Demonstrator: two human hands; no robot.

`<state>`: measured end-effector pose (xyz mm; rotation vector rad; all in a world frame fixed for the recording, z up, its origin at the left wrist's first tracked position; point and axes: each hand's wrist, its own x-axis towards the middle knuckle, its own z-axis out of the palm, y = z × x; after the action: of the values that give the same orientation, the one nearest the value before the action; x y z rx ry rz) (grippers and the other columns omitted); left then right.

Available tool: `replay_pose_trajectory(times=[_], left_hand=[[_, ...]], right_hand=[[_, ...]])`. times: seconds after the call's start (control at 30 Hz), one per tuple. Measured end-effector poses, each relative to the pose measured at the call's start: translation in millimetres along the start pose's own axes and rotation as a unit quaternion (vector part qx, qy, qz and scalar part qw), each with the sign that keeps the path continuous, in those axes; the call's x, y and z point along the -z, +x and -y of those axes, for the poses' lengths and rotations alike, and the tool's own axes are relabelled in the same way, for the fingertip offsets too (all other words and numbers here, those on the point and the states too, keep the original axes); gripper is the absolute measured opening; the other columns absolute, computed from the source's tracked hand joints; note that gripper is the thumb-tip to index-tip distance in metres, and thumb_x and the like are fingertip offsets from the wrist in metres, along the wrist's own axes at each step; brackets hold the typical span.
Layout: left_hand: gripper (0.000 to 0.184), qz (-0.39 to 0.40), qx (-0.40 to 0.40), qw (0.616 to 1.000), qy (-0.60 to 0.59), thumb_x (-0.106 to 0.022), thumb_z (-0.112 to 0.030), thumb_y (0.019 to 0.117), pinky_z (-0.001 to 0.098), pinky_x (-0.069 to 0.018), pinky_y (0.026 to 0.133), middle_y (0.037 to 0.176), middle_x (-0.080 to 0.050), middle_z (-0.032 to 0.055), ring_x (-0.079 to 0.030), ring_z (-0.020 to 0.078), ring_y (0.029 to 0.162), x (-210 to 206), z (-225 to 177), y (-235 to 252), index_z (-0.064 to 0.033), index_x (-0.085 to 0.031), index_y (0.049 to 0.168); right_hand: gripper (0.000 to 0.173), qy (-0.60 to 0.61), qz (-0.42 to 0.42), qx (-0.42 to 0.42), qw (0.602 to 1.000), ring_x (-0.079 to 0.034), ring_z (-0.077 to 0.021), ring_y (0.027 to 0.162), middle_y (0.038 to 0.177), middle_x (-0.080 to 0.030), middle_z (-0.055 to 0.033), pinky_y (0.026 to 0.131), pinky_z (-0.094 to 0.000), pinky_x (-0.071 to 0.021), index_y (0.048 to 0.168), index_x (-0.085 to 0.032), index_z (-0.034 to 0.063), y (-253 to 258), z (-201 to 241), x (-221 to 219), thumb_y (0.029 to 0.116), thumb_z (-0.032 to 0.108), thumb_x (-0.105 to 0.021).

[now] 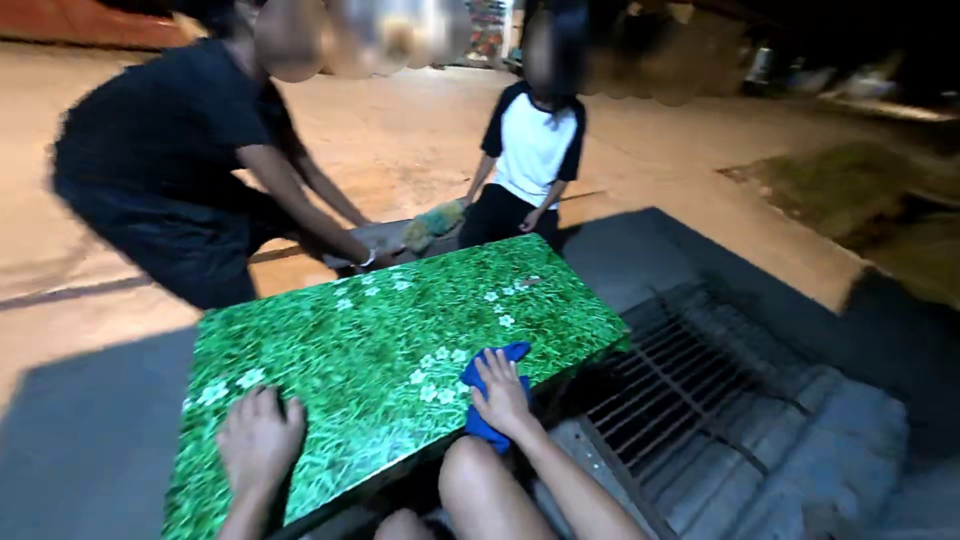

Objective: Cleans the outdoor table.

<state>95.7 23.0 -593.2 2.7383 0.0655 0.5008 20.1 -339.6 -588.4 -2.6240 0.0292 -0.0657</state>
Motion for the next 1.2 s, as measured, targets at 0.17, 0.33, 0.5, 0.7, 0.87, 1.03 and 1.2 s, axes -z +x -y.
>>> replay_pose_trajectory(times=[0.17,0.33,0.5,0.7,0.87,1.03,1.2], left_hand=[[0.055,-0.005,0.002,1.000,0.004,-0.039,-0.039,0.1047,0.0705,-0.0289,0.114,0.152,-0.047,0.0286,-0.041,0.0509,0.143,0,3,0,0.0018,-0.057,0.137],[0.057,-0.007,0.005,1.000,0.010,-0.037,-0.040,0.1035,0.0707,-0.0286,0.113,0.152,-0.047,0.0282,-0.040,0.0500,0.144,-4,5,2,0.0012,-0.056,0.139],[0.054,-0.005,0.010,1.000,0.023,-0.039,-0.037,0.1028,0.0700,-0.0304,0.112,0.151,-0.048,0.0286,-0.042,0.0496,0.142,0,2,4,0.0019,-0.056,0.137],[0.056,-0.011,0.016,1.000,0.020,-0.039,-0.039,0.1012,0.0680,-0.0291,0.114,0.152,-0.049,0.0257,-0.042,0.0471,0.143,-2,9,6,0.0008,-0.057,0.136],[0.048,0.007,0.028,1.000,-0.006,-0.047,-0.031,0.1032,0.0680,-0.0277,0.116,0.152,-0.048,0.0266,-0.042,0.0474,0.144,12,-2,1,0.0015,-0.059,0.136],[0.046,0.019,0.034,0.999,-0.005,-0.049,-0.033,0.1041,0.0648,-0.0289,0.117,0.150,-0.052,0.0230,-0.044,0.0440,0.143,17,-4,2,-0.0018,-0.061,0.136],[0.046,0.032,0.059,0.998,-0.002,-0.050,-0.034,0.1044,0.0613,-0.0287,0.118,0.154,-0.049,0.0192,-0.041,0.0386,0.146,12,-1,7,-0.0031,-0.059,0.138]], right_hand=[[0.070,-0.041,-0.011,-0.044,0.998,-0.012,-0.0351,0.160,0.171,-0.021,-0.0160,0.130,-0.0533,-0.0090,0.161,-0.036,0.0105,68,17,-1,0.1053,0.053,-0.044],[0.071,-0.058,-0.025,-0.072,0.995,-0.010,-0.0350,0.160,0.172,-0.019,-0.0160,0.129,-0.0550,-0.0090,0.161,-0.035,0.0099,148,23,-9,0.1057,0.055,-0.042],[0.076,-0.022,-0.059,-0.122,0.991,-0.009,-0.0399,0.159,0.171,-0.013,-0.0236,0.129,-0.0565,-0.0082,0.160,-0.033,0.0028,182,57,-27,0.1050,0.054,-0.045],[0.075,-0.040,0.048,0.112,0.992,-0.013,-0.0388,0.159,0.170,-0.019,-0.0223,0.129,-0.0563,-0.0107,0.161,-0.030,0.0024,129,157,-88,0.1056,0.050,-0.046],[0.063,-0.032,0.180,0.296,0.938,-0.014,-0.0343,0.160,0.171,-0.024,-0.0143,0.129,-0.0528,-0.0097,0.160,-0.037,0.0073,84,174,-76,0.1078,0.041,-0.048],[0.047,-0.006,0.091,0.280,0.956,-0.026,-0.0301,0.157,0.165,-0.039,-0.0118,0.128,-0.0522,-0.0197,0.152,-0.051,0.0097,99,91,-38,0.1078,0.025,-0.049],[0.047,-0.040,-0.043,0.102,0.993,-0.037,-0.0387,0.150,0.157,-0.047,-0.0196,0.123,-0.0614,-0.0264,0.146,-0.056,0.0057,112,-61,35,0.1055,0.029,-0.053]])
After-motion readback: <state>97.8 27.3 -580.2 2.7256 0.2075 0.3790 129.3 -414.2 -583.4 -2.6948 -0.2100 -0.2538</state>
